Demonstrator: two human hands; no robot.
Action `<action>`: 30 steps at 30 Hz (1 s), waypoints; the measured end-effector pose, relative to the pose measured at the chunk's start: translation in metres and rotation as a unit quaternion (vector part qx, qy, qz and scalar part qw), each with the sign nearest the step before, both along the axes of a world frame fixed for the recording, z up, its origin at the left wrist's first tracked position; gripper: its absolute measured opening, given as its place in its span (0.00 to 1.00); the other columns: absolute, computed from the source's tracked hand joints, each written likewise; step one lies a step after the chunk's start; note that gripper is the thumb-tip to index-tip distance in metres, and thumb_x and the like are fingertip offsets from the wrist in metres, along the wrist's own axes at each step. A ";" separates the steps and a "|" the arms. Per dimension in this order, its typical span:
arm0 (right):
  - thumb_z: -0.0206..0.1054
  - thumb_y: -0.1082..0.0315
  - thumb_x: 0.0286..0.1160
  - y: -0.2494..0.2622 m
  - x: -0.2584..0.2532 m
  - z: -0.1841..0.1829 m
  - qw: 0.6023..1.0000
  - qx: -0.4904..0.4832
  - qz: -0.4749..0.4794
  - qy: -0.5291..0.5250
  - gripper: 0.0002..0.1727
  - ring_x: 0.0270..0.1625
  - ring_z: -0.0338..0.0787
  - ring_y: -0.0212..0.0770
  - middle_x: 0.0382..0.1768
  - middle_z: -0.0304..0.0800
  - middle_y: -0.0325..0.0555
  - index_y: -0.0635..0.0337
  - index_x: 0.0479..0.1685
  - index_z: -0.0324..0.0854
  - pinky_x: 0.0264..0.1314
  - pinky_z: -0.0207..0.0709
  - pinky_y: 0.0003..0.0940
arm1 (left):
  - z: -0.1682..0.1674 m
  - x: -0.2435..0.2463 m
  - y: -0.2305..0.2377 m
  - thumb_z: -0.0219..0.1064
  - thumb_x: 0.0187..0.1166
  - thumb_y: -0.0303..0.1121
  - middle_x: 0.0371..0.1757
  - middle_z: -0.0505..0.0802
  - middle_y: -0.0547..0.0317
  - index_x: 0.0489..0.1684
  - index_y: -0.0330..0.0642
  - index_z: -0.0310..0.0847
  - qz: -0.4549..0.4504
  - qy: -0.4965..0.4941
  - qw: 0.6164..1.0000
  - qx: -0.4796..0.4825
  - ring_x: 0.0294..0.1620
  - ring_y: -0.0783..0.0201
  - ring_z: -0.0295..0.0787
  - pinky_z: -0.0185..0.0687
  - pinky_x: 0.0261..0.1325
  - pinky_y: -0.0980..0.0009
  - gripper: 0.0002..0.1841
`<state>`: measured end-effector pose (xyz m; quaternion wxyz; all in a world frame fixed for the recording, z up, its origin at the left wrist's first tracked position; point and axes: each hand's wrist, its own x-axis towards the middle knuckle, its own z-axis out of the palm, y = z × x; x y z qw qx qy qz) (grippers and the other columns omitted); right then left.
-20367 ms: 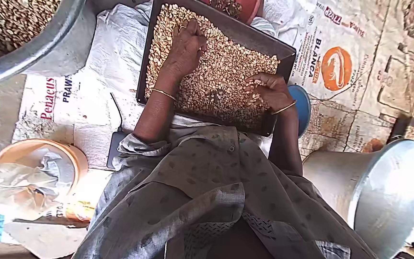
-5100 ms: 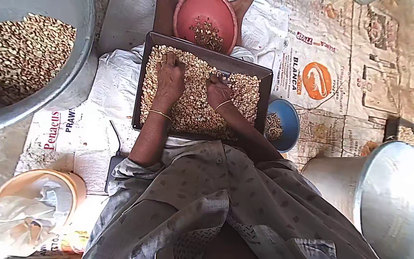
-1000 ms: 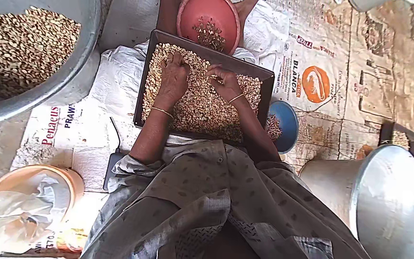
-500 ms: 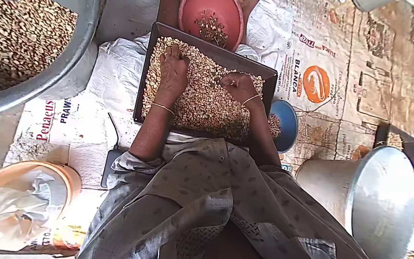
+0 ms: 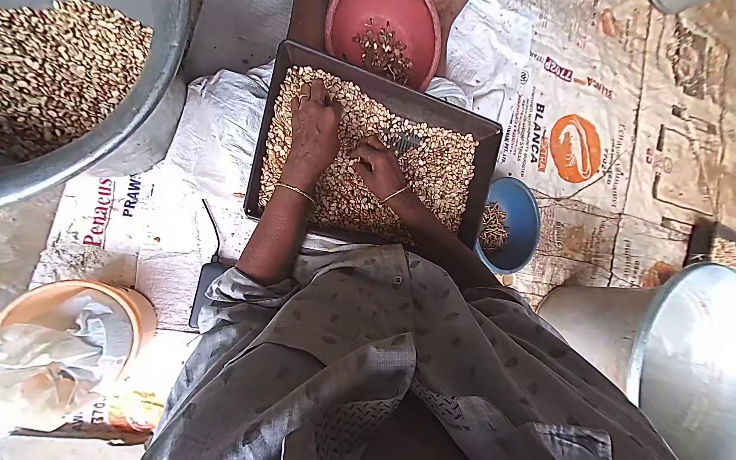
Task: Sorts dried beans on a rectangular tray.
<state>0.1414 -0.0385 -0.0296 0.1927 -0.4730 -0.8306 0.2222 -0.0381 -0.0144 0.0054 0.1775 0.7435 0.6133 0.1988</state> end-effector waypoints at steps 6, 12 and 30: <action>0.63 0.74 0.77 0.003 0.007 0.003 0.997 -0.046 -0.024 0.062 0.10 0.51 0.92 0.50 0.55 0.91 0.60 0.68 0.48 0.88 0.58 0.84 0.44 | -0.001 0.000 0.000 0.61 0.77 0.21 0.67 0.81 0.28 0.52 0.29 0.88 -0.002 -0.005 1.000 0.008 0.75 0.30 0.73 0.65 0.75 0.36 0.12; 0.59 0.74 0.85 0.012 0.027 0.015 0.946 -0.157 -0.119 0.257 0.10 0.32 0.92 0.34 0.40 0.92 0.49 0.71 0.51 0.83 0.38 0.89 0.31 | -0.002 -0.001 0.001 0.61 0.77 0.21 0.67 0.81 0.29 0.52 0.29 0.88 -0.003 -0.003 1.000 0.009 0.74 0.30 0.73 0.66 0.75 0.36 0.12; 0.59 0.67 0.85 0.016 0.029 0.020 0.978 -0.127 -0.152 -0.073 0.15 0.51 0.94 0.51 0.48 0.95 0.53 0.59 0.58 0.89 0.57 0.83 0.53 | 0.004 -0.001 -0.018 0.54 0.80 0.21 0.58 0.84 0.26 0.44 0.26 0.88 -0.033 -0.005 0.989 0.142 0.65 0.28 0.79 0.69 0.71 0.38 0.14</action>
